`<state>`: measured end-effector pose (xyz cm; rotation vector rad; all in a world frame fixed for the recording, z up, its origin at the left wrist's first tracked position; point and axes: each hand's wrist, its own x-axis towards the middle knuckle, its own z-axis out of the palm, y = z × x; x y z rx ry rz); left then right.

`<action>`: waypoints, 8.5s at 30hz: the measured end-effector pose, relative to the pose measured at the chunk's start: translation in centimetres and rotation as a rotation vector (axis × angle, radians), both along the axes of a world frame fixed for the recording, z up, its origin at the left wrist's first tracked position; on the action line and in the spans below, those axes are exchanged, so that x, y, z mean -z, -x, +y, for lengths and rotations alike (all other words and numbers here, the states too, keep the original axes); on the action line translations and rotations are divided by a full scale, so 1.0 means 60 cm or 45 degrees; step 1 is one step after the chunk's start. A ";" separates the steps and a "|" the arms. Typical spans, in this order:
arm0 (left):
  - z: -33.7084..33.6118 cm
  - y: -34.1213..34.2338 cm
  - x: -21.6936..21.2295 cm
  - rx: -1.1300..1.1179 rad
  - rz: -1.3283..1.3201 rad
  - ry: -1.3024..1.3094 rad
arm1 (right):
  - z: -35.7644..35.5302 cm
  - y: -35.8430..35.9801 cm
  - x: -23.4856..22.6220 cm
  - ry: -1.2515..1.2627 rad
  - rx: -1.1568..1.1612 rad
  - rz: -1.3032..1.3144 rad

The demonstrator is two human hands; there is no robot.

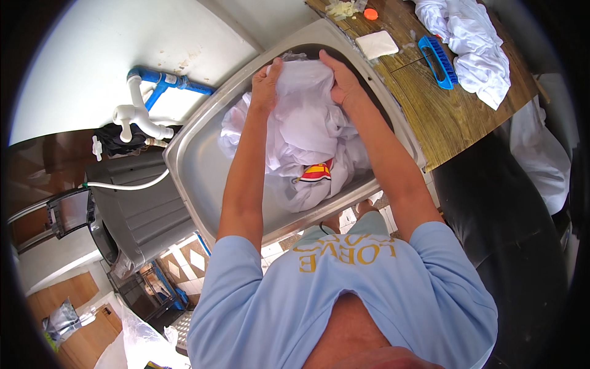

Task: The person hand washes white garments in a sink filled with water, scrubbing specific areas of the fabric with a blue brush and by hand.

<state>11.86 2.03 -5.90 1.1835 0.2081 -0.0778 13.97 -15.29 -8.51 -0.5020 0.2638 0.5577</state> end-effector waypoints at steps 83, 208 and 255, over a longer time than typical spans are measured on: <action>0.004 0.015 -0.005 0.395 0.196 0.139 | -0.005 0.003 -0.045 -0.036 0.288 -0.156; -0.098 -0.038 0.020 -0.278 -0.769 -1.372 | 0.054 0.033 0.006 0.088 0.291 0.014; -0.110 0.036 -0.011 -0.311 -0.810 -0.328 | 0.059 0.016 0.008 0.324 0.209 -0.027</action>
